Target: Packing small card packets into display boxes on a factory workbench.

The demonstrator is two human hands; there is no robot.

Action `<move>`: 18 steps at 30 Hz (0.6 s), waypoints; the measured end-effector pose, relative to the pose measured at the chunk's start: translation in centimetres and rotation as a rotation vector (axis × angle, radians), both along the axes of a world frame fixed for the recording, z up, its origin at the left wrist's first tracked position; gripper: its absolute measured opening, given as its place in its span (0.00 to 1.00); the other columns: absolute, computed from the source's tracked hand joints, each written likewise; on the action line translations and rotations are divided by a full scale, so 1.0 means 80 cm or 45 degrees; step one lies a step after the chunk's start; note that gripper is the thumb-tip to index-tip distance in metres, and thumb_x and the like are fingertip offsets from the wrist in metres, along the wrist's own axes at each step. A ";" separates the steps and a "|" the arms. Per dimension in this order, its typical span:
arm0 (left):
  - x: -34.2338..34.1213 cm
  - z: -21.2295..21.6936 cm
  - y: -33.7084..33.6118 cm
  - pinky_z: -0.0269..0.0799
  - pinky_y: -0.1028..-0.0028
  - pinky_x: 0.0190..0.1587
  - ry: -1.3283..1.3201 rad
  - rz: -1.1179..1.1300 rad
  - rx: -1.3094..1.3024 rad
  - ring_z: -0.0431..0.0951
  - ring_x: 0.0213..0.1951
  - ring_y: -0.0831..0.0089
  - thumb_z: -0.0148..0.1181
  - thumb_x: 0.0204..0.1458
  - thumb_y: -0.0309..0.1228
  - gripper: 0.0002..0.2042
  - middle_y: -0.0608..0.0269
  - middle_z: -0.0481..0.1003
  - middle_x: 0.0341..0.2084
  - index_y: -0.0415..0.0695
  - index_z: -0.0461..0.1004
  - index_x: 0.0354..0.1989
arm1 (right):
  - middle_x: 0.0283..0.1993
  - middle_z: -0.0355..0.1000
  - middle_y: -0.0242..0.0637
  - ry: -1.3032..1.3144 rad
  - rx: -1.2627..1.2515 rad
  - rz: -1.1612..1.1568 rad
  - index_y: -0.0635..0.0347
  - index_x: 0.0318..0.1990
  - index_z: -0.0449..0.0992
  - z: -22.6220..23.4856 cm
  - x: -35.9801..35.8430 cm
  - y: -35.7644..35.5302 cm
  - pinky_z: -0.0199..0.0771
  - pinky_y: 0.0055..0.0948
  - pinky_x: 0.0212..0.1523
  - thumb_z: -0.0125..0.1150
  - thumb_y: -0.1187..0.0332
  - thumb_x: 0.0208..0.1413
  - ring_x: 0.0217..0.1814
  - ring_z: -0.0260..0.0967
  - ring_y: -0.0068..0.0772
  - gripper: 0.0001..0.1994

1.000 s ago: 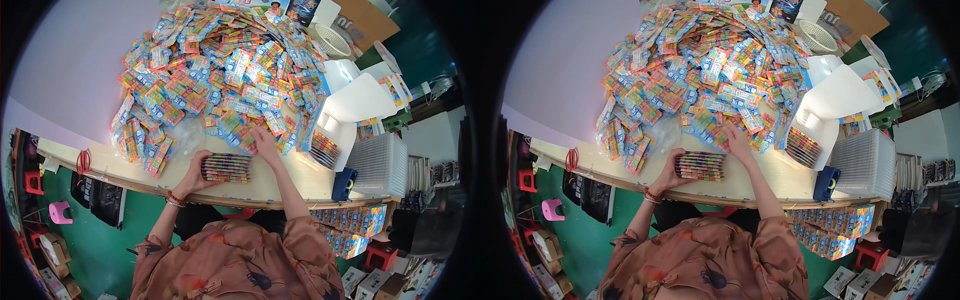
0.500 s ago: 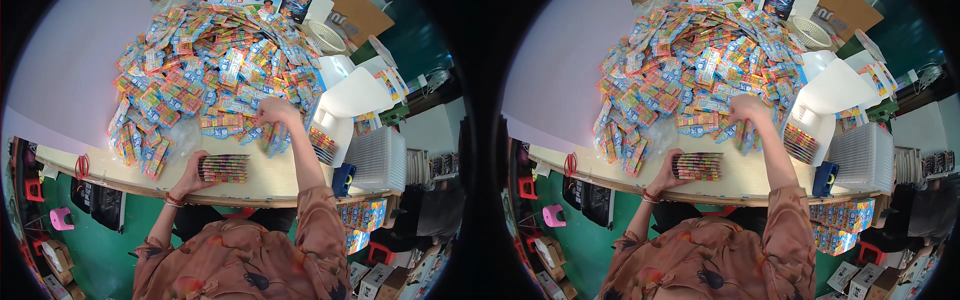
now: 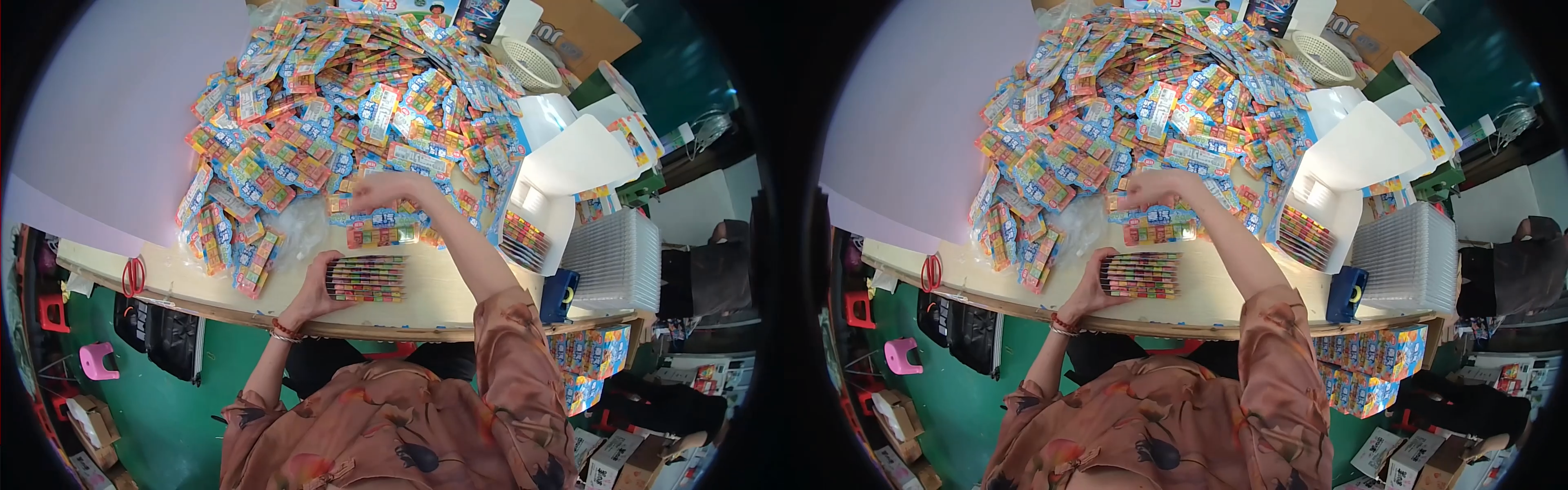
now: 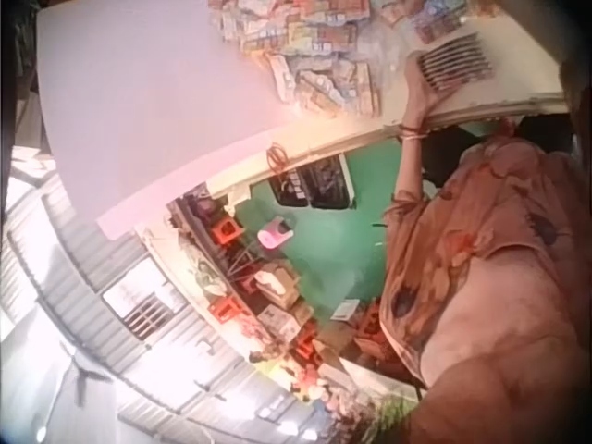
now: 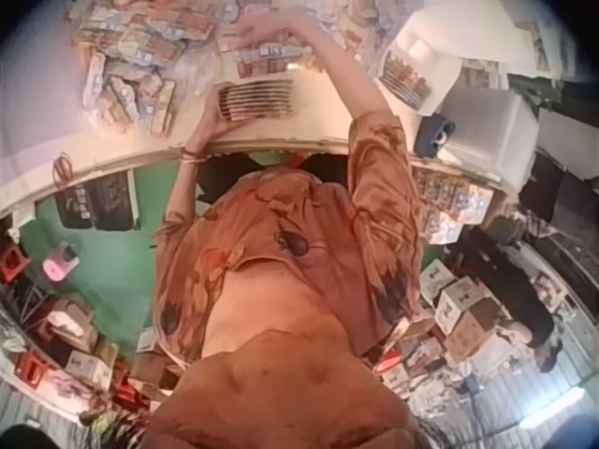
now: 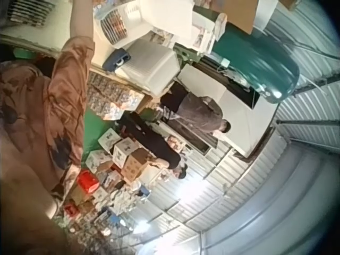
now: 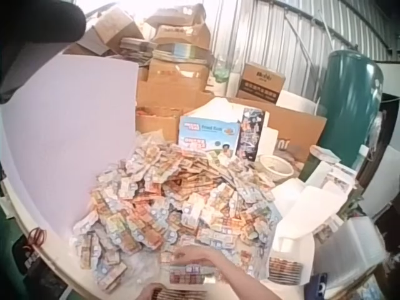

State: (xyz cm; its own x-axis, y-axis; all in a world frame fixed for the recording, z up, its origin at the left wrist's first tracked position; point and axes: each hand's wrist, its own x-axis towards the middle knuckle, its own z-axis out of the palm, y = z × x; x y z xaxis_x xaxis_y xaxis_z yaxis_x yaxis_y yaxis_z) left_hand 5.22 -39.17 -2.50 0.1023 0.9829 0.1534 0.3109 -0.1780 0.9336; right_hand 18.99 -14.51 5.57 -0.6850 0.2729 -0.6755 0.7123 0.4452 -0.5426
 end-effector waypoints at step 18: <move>0.000 -0.011 0.000 0.59 0.65 0.61 -0.177 -0.016 -0.043 0.63 0.57 0.60 0.80 0.29 0.32 0.60 0.51 0.57 0.57 0.39 0.39 0.69 | 0.26 0.76 0.38 0.960 0.123 -0.774 0.60 0.37 0.78 -0.026 0.078 -0.096 0.71 0.29 0.35 0.62 0.64 0.53 0.30 0.73 0.29 0.10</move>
State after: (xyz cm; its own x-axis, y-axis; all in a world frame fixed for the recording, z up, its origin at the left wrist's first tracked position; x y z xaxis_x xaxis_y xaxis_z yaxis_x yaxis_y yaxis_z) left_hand 5.21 -39.15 -3.35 0.0946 0.9865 0.1337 0.1760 -0.1488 0.9731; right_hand 25.24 -22.16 3.49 -0.6527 0.7540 -0.0733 0.3160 0.1831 -0.9309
